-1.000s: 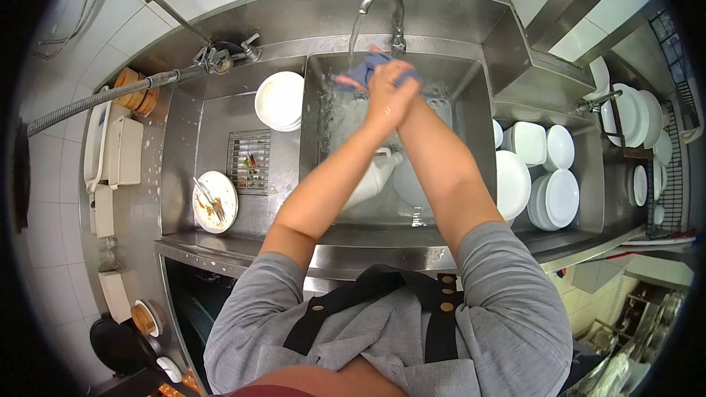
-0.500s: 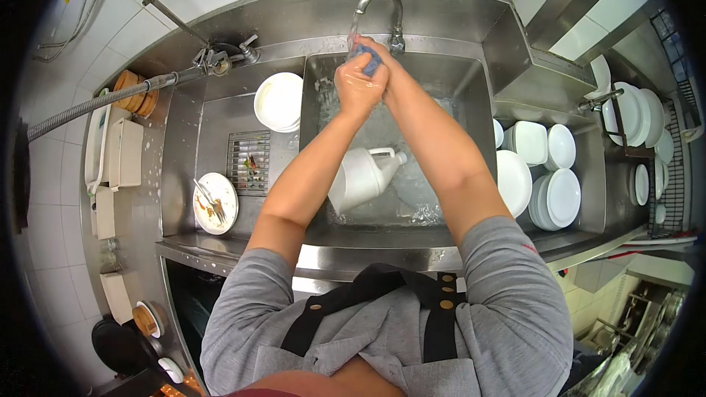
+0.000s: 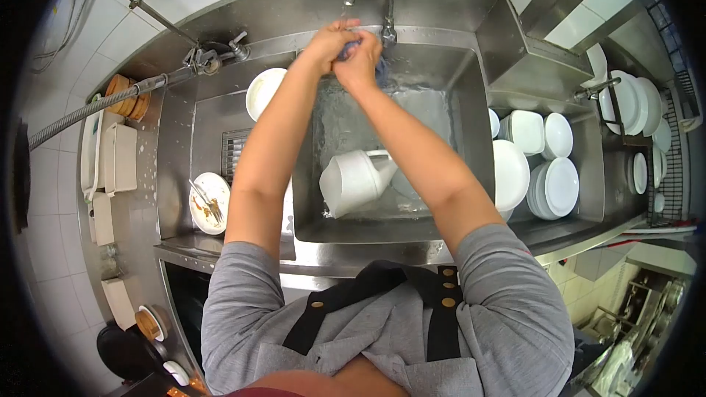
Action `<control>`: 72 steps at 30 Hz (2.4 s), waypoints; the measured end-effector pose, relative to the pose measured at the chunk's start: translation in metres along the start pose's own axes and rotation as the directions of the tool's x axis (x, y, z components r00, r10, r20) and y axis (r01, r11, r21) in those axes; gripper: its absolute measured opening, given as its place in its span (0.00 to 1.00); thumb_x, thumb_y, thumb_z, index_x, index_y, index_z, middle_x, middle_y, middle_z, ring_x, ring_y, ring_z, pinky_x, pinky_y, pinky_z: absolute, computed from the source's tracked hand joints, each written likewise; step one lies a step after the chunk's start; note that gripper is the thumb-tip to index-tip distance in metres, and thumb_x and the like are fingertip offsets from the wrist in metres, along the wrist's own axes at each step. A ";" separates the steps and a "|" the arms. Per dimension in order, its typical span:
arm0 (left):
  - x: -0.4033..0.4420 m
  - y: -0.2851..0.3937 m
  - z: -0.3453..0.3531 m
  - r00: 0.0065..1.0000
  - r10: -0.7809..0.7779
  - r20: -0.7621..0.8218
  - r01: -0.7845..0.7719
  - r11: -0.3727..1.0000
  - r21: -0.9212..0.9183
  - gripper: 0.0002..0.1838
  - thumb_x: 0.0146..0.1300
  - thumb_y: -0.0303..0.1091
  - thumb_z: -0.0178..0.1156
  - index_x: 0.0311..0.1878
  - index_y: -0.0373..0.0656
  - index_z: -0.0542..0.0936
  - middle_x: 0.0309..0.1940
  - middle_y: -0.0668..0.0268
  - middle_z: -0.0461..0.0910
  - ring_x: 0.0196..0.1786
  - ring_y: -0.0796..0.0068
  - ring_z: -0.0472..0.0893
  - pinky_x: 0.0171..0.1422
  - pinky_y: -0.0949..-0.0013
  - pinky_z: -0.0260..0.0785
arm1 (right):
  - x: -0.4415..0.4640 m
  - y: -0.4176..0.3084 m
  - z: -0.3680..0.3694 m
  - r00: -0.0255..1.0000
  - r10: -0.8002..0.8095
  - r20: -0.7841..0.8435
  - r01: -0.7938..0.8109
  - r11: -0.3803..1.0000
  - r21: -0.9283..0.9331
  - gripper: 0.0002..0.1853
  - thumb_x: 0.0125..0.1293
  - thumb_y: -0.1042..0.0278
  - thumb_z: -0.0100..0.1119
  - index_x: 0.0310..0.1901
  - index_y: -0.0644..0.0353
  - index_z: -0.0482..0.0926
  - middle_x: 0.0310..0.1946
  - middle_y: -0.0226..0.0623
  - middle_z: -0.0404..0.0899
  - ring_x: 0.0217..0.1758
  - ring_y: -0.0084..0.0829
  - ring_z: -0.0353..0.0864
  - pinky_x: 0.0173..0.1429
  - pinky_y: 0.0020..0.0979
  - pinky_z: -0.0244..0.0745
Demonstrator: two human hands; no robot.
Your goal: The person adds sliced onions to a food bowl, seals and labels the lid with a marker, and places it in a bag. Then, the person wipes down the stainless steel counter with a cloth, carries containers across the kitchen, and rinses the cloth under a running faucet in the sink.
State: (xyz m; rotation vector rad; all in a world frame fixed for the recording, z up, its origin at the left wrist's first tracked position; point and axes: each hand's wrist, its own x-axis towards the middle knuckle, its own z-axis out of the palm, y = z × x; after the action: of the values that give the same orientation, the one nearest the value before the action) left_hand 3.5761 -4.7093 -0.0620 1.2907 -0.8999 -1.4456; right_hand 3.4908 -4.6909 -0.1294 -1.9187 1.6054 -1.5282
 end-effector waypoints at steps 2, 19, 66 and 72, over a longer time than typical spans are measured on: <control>-0.010 0.015 -0.015 1.000 0.014 0.016 -0.014 1.000 0.008 0.22 0.62 0.22 0.61 0.61 0.38 0.75 0.43 0.63 0.81 0.38 0.76 0.78 0.45 0.71 0.73 | 0.014 0.000 0.000 0.910 0.178 0.376 -0.372 0.751 0.546 0.35 0.56 0.78 0.67 0.64 0.65 0.60 0.37 0.36 0.80 0.39 0.29 0.79 0.50 0.32 0.76; -0.031 0.041 -0.089 0.966 0.252 -0.052 -0.202 0.867 0.456 0.14 0.64 0.26 0.59 0.53 0.38 0.81 0.43 0.63 0.83 0.47 0.71 0.80 0.56 0.71 0.69 | 0.085 -0.014 -0.033 0.319 -0.067 0.945 -0.031 0.996 0.081 0.30 0.63 0.47 0.68 0.58 0.61 0.78 0.47 0.45 0.85 0.47 0.36 0.84 0.52 0.37 0.76; 0.034 -0.025 -0.029 0.861 0.327 -0.390 0.067 0.686 0.724 0.32 0.64 0.58 0.50 0.50 0.36 0.84 0.49 0.42 0.82 0.56 0.42 0.81 0.62 0.52 0.71 | 0.036 0.011 -0.042 0.649 0.224 0.727 -0.748 0.362 0.556 0.16 0.69 0.58 0.58 0.49 0.62 0.78 0.37 0.33 0.81 0.41 0.24 0.77 0.51 0.31 0.73; 0.005 0.045 0.002 0.983 0.179 0.052 -0.138 0.514 0.847 0.19 0.54 0.36 0.63 0.48 0.37 0.81 0.39 0.56 0.84 0.37 0.59 0.81 0.45 0.57 0.73 | 0.028 0.025 -0.017 0.773 0.251 0.582 -0.310 0.951 0.003 0.42 0.51 0.58 0.75 0.67 0.60 0.68 0.53 0.46 0.79 0.57 0.37 0.78 0.61 0.34 0.70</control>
State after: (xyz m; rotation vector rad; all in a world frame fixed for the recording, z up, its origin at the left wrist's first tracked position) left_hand 3.5824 -4.7264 -0.0204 1.8560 -1.7841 -0.7786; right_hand 3.4590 -4.7161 -0.1241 -1.7487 1.4148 -0.7746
